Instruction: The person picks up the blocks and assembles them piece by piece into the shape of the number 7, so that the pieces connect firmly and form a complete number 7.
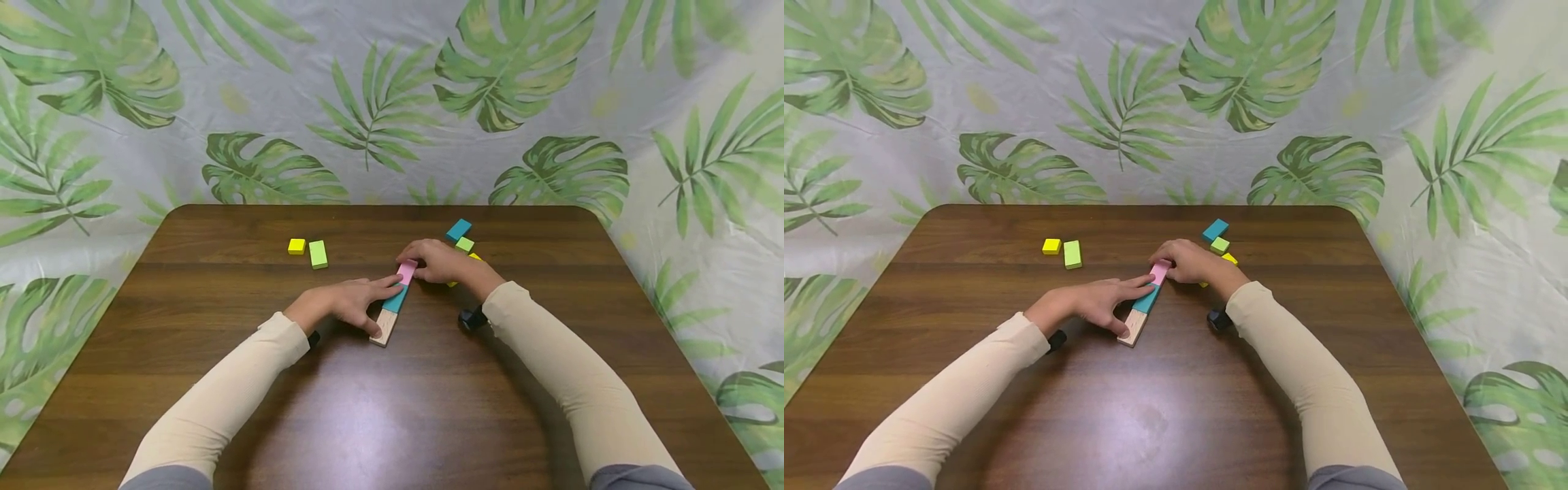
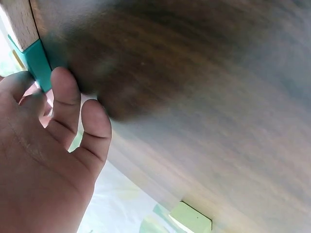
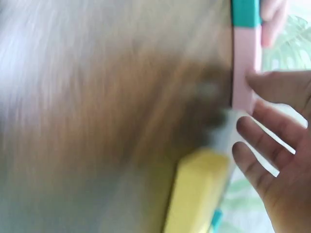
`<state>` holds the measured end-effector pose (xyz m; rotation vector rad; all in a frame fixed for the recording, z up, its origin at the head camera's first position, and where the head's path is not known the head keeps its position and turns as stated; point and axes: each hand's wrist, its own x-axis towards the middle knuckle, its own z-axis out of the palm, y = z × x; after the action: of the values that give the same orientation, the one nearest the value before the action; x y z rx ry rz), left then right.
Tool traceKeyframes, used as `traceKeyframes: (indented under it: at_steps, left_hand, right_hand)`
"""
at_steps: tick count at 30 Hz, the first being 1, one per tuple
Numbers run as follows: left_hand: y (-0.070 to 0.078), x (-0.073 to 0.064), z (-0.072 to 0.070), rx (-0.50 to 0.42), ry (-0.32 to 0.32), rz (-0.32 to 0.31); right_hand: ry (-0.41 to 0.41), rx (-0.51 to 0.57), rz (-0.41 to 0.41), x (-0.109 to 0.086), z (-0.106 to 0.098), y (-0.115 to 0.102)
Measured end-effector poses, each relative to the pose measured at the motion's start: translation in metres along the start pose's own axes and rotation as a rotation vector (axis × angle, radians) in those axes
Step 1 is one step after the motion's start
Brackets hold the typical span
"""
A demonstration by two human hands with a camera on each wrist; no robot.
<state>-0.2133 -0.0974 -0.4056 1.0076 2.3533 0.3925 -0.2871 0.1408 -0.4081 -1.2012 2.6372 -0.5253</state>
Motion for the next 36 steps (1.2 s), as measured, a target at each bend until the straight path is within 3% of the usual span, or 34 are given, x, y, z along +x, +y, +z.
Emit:
traceKeyframes:
  at_steps: [7,10,16,24,29,36]
  left_hand:
    - [-0.002,-0.002,0.001,0.01,0.008,0.008]
    - [-0.001,-0.003,0.0,0.012,0.011,0.009]
    - [-0.001,-0.002,0.0,0.008,0.013,0.016]
    - [0.001,-0.001,0.003,0.004,0.009,0.019]
    - [0.004,-0.006,0.005,0.005,0.003,0.017]
    - [0.006,-0.015,0.008,0.017,0.001,0.013]
  right_hand:
    - [0.048,0.01,0.147,-0.03,-0.038,0.021]
    - [0.059,-0.005,0.177,-0.043,-0.044,0.031]
    - [0.033,-0.069,0.169,-0.063,-0.034,0.045]
    - [0.044,-0.223,0.141,-0.08,-0.016,0.044]
    - [0.08,-0.236,0.119,-0.084,-0.011,0.039]
    - [0.065,-0.227,0.092,-0.084,-0.005,0.028]
